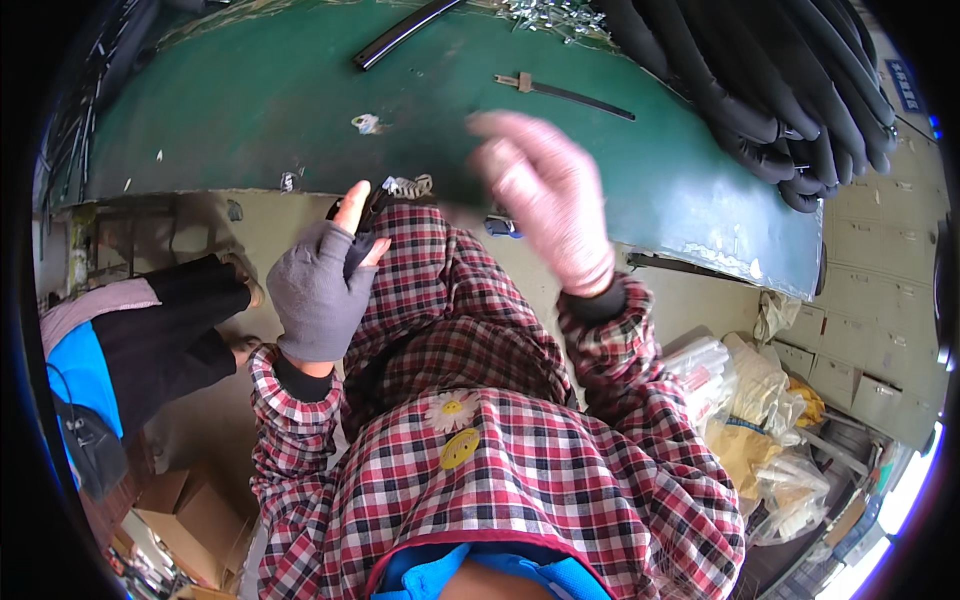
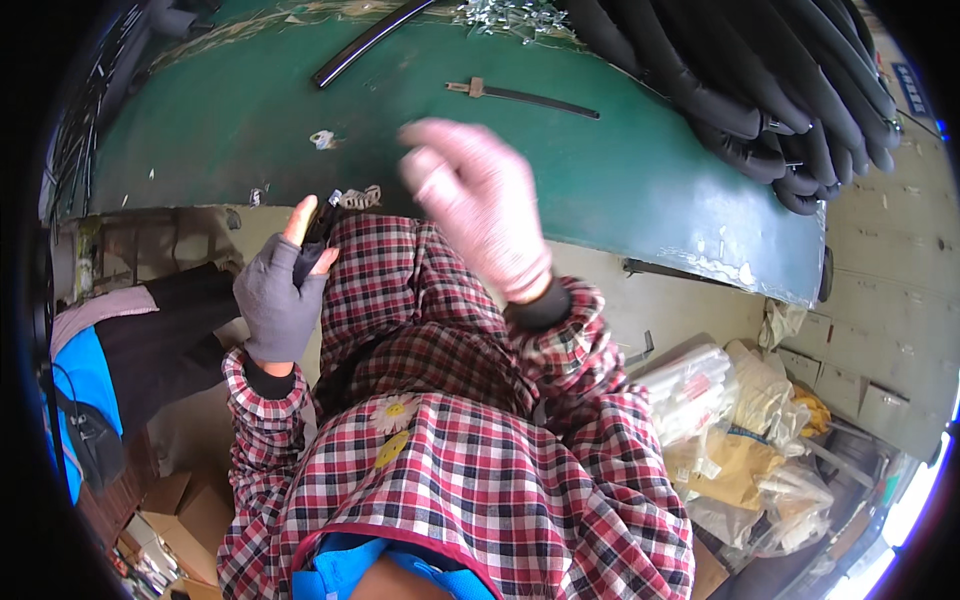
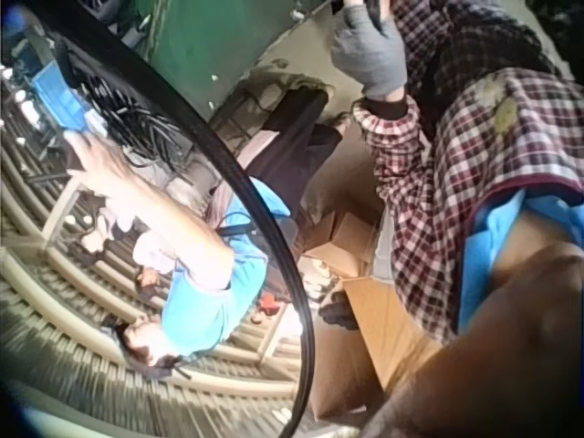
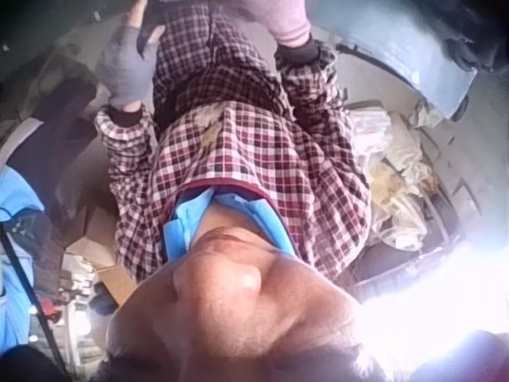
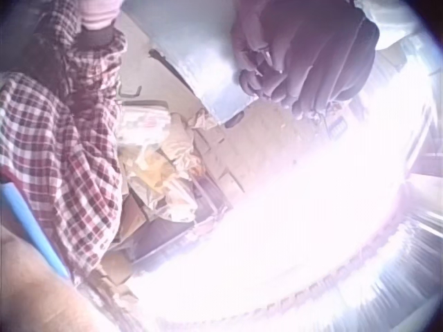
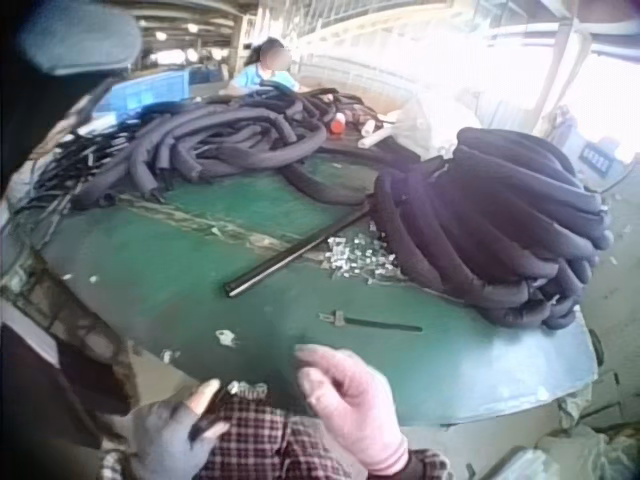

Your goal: The person repeatedly picks up black foam tubes and small metal clips from a green worktable, inserts the clips into the tube ends, and places the assembled pieces back on the table. The process is repeated continuously with multiple tubes and clips.

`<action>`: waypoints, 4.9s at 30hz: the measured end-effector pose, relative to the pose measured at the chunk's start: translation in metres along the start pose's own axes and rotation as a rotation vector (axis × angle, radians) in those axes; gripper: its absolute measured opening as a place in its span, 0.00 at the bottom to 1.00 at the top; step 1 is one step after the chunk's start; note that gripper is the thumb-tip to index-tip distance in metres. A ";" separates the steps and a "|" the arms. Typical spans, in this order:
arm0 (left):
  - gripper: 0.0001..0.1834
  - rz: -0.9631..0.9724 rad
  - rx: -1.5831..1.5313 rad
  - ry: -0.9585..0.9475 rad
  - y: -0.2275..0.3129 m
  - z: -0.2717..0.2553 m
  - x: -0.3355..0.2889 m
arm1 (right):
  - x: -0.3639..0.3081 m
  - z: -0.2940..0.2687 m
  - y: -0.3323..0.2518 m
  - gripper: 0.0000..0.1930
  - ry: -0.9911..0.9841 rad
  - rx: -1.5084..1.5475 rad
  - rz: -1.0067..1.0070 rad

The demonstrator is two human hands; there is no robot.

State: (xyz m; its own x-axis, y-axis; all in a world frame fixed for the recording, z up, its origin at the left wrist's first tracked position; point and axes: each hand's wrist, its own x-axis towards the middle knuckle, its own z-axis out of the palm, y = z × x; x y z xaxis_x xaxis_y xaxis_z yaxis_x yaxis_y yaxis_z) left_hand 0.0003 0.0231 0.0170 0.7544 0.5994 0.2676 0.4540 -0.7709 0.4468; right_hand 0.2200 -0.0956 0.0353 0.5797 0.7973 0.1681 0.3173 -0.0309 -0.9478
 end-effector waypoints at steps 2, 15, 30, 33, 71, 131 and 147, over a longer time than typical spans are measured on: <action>0.32 -0.015 0.018 -0.065 -0.004 0.007 -0.001 | 0.039 -0.035 0.007 0.12 0.178 -0.670 -0.372; 0.30 -0.031 -0.084 -0.092 -0.003 0.003 -0.004 | 0.051 -0.073 0.008 0.05 -0.406 -1.005 -0.185; 0.33 -0.007 -0.051 -0.123 -0.001 -0.001 -0.005 | 0.075 -0.025 -0.010 0.11 -0.902 -0.496 -0.176; 0.34 0.016 -0.081 -0.117 -0.002 -0.001 -0.006 | 0.078 -0.024 -0.009 0.12 -0.926 -0.486 -0.153; 0.37 0.117 -0.131 -0.110 -0.001 -0.006 -0.007 | 0.097 0.003 -0.037 0.18 -1.235 -0.720 0.030; 0.14 -0.687 -1.191 -0.126 -0.006 -0.024 -0.035 | -0.029 0.034 -0.014 0.20 -0.730 -0.012 -0.310; 0.24 -0.547 -0.814 -0.208 -0.012 0.003 -0.023 | 0.115 -0.104 0.060 0.04 0.134 -0.772 0.007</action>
State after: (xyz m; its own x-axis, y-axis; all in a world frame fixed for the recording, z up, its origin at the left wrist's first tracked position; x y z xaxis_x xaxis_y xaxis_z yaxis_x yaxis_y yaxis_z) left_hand -0.0211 0.0183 0.0027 0.6424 0.7177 -0.2688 0.3588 0.0283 0.9330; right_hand 0.3839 -0.0684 0.0255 0.6538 0.7175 0.2403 0.7167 -0.4852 -0.5009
